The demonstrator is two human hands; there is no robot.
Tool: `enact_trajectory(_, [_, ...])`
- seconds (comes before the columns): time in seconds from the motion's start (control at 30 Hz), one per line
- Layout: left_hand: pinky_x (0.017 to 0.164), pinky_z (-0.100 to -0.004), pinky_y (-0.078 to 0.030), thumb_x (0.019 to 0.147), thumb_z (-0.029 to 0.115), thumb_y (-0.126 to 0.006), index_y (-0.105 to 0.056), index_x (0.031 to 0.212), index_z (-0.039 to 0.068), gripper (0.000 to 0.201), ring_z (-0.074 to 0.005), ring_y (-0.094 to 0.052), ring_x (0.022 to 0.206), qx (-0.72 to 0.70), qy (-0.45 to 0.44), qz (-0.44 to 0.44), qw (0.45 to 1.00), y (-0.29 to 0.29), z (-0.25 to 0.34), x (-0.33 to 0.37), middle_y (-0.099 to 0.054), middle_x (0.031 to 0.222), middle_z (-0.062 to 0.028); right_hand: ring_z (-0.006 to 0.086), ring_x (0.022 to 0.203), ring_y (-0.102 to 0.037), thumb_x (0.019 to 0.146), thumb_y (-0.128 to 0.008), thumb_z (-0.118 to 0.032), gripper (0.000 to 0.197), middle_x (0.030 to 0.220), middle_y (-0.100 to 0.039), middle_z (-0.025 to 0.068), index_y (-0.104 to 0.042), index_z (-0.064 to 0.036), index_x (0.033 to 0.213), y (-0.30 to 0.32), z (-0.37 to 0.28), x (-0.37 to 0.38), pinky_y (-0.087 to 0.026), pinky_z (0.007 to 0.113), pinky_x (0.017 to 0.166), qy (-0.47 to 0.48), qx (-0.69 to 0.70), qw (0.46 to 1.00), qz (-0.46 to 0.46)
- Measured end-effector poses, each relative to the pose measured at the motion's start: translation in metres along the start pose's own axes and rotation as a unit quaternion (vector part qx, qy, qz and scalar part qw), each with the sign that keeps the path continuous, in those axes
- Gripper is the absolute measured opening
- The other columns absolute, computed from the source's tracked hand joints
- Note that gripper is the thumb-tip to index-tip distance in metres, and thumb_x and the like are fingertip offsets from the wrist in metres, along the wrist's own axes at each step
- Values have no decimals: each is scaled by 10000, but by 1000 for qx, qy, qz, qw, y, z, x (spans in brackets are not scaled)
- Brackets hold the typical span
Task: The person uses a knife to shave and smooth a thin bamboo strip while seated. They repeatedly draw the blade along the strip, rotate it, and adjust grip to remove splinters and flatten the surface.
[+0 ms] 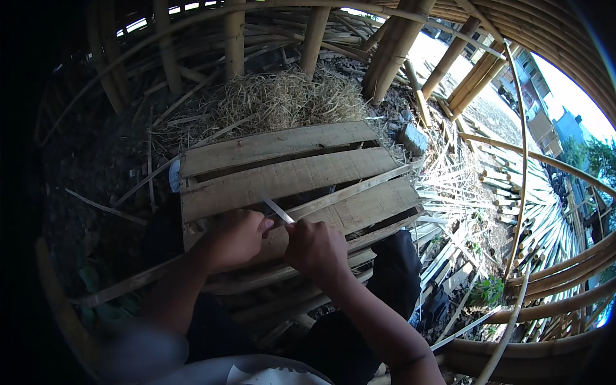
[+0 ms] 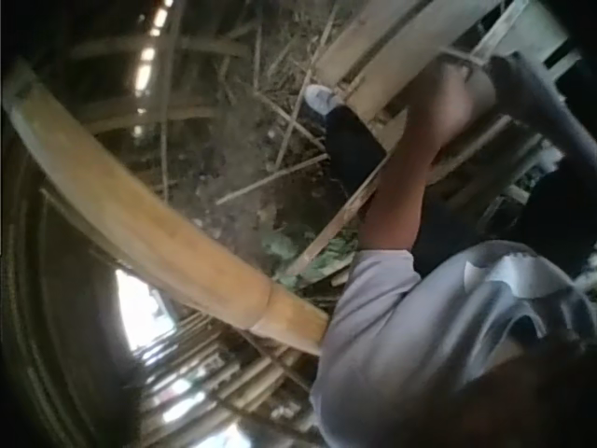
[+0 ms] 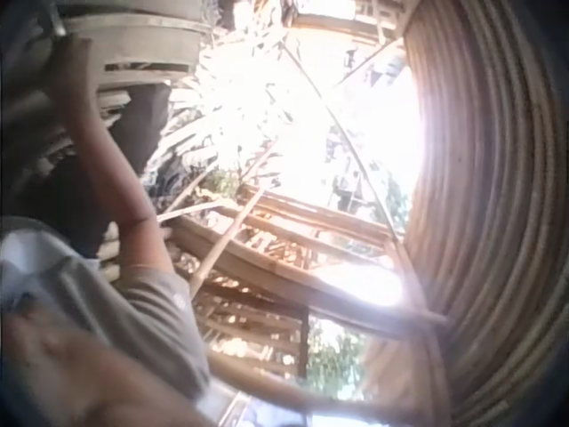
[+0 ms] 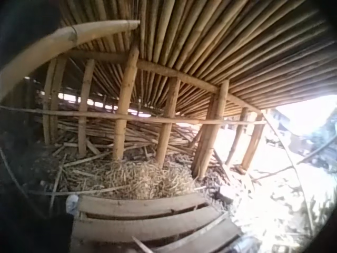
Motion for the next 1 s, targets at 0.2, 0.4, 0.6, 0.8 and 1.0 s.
enact_trajectory(0.2, [735,-459,-611,1043,180,-555,-663,929,-8,245,-390,-744,768,57,-63,58,995,0,24,-19,-718,788,-230,464,631,-672,977,-626,-219,332,629,-622,276,-671,4,735,25,21,13,-538,519,574,-1,12,999,41])
enact_trajectory(0.4, [701,-491,-605,1063,196,-528,-602,996,9,212,-403,-736,768,77,-54,78,992,-14,27,-18,-701,753,-222,472,662,-670,963,-626,-196,286,653,-637,254,-661,-15,745,15,7,3,-534,532,618,7,39,998,-41])
enact_trajectory(0.6, [672,-415,-633,1046,165,-564,-598,1012,23,150,-342,-762,758,96,-63,75,991,-14,33,-18,-717,739,-168,462,651,-674,974,-615,-220,298,637,-636,245,-669,-24,757,19,22,5,-536,542,608,-1,-64,998,8])
enact_trajectory(0.8, [675,-424,-627,1062,187,-548,-611,994,24,188,-349,-756,744,112,-30,50,992,-6,49,-23,-714,730,-170,457,611,-662,1020,-595,-277,438,604,-619,240,-628,-8,676,34,92,23,-523,558,568,-2,-31,998,60])
enact_trajectory(1.0, [720,-433,-625,1035,170,-575,-647,1003,-1,189,-344,-761,801,89,-55,96,990,-17,28,-20,-727,820,-212,479,624,-643,1032,-587,-313,444,634,-621,256,-650,-3,721,17,-16,-14,-506,546,583,38,44,998,-34])
Point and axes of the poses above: each hand's wrist, its own x-axis towards the middle knuckle, its own y-axis out of the back of the hand, z = x × y, the point moved 8 cm from there along x, towards the middle knuckle
